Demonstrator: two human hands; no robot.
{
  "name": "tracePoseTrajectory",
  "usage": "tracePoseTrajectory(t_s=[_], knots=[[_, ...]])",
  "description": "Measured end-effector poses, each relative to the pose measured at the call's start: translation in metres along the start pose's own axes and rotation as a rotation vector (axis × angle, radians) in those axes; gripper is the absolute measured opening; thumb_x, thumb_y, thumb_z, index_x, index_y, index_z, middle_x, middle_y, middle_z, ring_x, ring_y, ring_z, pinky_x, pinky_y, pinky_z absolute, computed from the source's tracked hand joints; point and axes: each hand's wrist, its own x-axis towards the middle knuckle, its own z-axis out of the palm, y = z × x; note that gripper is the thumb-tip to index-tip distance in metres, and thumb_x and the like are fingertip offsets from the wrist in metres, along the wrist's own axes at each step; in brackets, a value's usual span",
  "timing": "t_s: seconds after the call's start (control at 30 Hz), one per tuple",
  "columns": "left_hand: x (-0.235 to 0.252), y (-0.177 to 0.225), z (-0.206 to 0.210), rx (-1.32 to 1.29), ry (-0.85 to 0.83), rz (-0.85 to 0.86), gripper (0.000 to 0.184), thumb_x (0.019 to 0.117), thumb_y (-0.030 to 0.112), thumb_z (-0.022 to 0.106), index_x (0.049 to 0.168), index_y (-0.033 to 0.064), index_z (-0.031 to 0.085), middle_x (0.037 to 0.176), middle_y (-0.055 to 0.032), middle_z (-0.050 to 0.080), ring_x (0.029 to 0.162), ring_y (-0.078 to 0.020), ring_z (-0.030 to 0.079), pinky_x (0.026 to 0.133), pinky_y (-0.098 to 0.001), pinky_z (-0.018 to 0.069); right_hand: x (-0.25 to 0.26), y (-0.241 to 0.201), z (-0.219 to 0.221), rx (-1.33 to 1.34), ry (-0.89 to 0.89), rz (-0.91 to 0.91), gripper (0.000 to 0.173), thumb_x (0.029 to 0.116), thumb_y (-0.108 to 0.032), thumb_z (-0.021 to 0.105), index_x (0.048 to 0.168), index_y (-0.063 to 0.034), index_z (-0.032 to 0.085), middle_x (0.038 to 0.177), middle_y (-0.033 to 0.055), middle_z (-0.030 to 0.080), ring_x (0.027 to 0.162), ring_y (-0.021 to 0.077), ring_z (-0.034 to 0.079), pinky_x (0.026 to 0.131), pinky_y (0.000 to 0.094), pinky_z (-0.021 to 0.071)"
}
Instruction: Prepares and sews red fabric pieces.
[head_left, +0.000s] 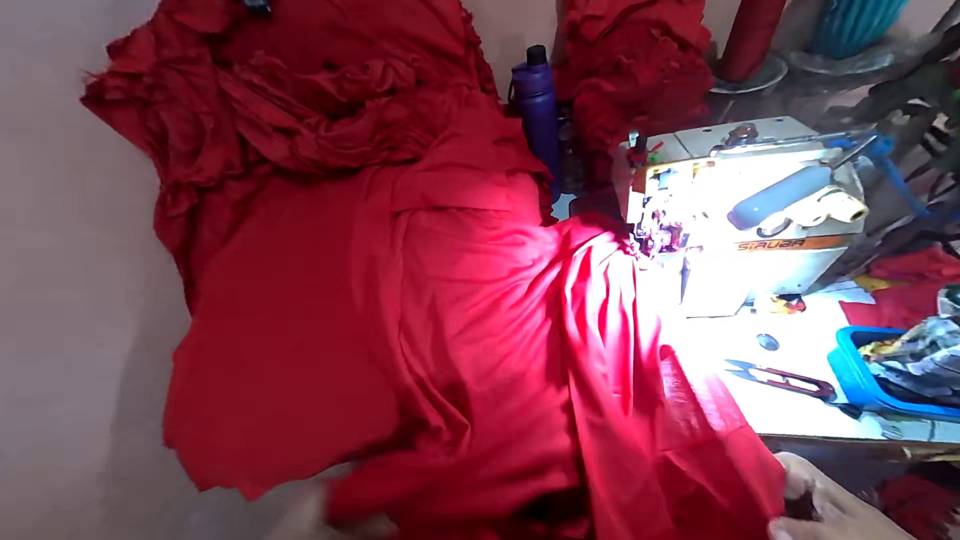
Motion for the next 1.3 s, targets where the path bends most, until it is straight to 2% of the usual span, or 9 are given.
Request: tracePoseTrajectory(t_s=[0.1,0.17,0.23,0.37,0.47,0.67,0.83,1.07,1.3], knots=[[0.07,-0.034,-0.114,0.268,0.597,-0.034,0.04,0.0951,0.024,0.068,0.121,-0.0057,0.061,0.105,-0.0073,0.067,0.092,-0.0031,0.064,0.085,-0.0274,0.055,0.008,0.03,0.01,0.022,-0.131,0.031,0.007,0.0967,-0.022,0.067,0.101,-0.0256,0.071,0.084,-0.0178,0.07,0.074,-0.0074,0.064,0.066,0.0143,0.0533],[0.121,-0.07,-0.151,0.504,0.795,0.018,0.043,0.0965,0.024,0.069,0.126,-0.0066,0.062,0.121,-0.0344,0.061,0.11,-0.0461,0.06,0.09,-0.0671,0.0463,0.019,0.049,0.037,0.1,-0.084,0.106,0.012,0.0969,-0.009,0.06,0.099,-0.0175,0.069,0.078,-0.0125,0.07,0.068,-0.0013,0.066,0.064,0.0199,0.0561],[0.146,-0.074,-0.14,0.555,0.853,-0.023,0.058,0.0936,0.025,0.067,0.144,0.0002,0.051,0.14,-0.0423,0.043,0.126,-0.0632,0.044,0.095,-0.0813,0.0323,0.026,0.062,0.061,0.193,0.027,0.168,0.019,0.0963,0.0,0.054,0.098,-0.0143,0.065,0.077,-0.011,0.071,0.069,0.0013,0.067,0.067,0.0226,0.0575],[0.137,-0.014,-0.055,0.47,0.938,0.186,0.041,0.0989,0.016,0.055,0.132,-0.0069,0.06,0.138,-0.0384,0.05,0.132,-0.0544,0.045,0.11,-0.0626,0.0342,0.029,0.055,0.075,0.094,0.26,0.203,0.018,0.0947,0.005,0.053,0.099,-0.0094,0.062,0.079,-0.0108,0.069,0.072,0.0012,0.068,0.07,0.0224,0.0575],[0.126,-0.011,-0.009,0.523,1.061,0.453,0.027,0.0985,0.011,0.054,0.106,-0.0098,0.069,0.11,-0.0333,0.063,0.106,-0.0406,0.059,0.093,-0.0436,0.0474,0.043,0.031,0.069,0.019,0.392,0.151,0.016,0.094,0.005,0.053,0.106,-0.0032,0.06,0.09,-0.0074,0.069,0.081,0.0037,0.069,0.076,0.0241,0.0596],[0.132,0.009,0.02,0.383,0.837,0.752,0.019,0.0957,0.007,0.059,0.095,-0.0071,0.072,0.098,-0.0192,0.067,0.102,-0.0129,0.062,0.093,-0.0174,0.0462,0.111,0.027,0.068,0.204,0.627,0.05,0.043,0.0961,-0.005,0.057,0.137,0.0039,0.049,0.126,0.0094,0.066,0.109,0.0113,0.068,0.093,0.0252,0.0572],[0.153,0.027,0.018,0.489,0.762,0.758,0.022,0.0956,0.011,0.06,0.105,-0.0033,0.074,0.106,-0.0211,0.069,0.104,-0.0269,0.063,0.094,-0.0338,0.0488,0.15,0.026,0.099,0.49,0.661,0.137,0.023,0.0971,0.008,0.055,0.118,0.0008,0.054,0.095,0.0032,0.07,0.083,0.0058,0.069,0.076,0.0205,0.058],[0.185,0.036,0.006,0.434,0.716,0.686,0.02,0.0962,0.009,0.061,0.109,0.0005,0.074,0.109,-0.0171,0.068,0.104,-0.0254,0.064,0.09,-0.0358,0.0505,0.149,0.034,0.109,0.338,0.634,0.109,0.01,0.0954,-0.001,0.059,0.105,-0.0027,0.061,0.083,0.0016,0.069,0.074,0.0059,0.068,0.068,0.0217,0.058],[0.227,0.066,0.013,0.747,0.47,0.529,0.022,0.0946,0.008,0.067,0.115,0.0006,0.074,0.12,-0.0224,0.066,0.113,-0.043,0.061,0.093,-0.0614,0.0454,0.149,0.039,0.128,0.393,0.515,0.108,0.008,0.0973,0.004,0.057,0.098,-0.002,0.061,0.081,-0.0002,0.071,0.075,0.0049,0.069,0.074,0.0227,0.0589]])
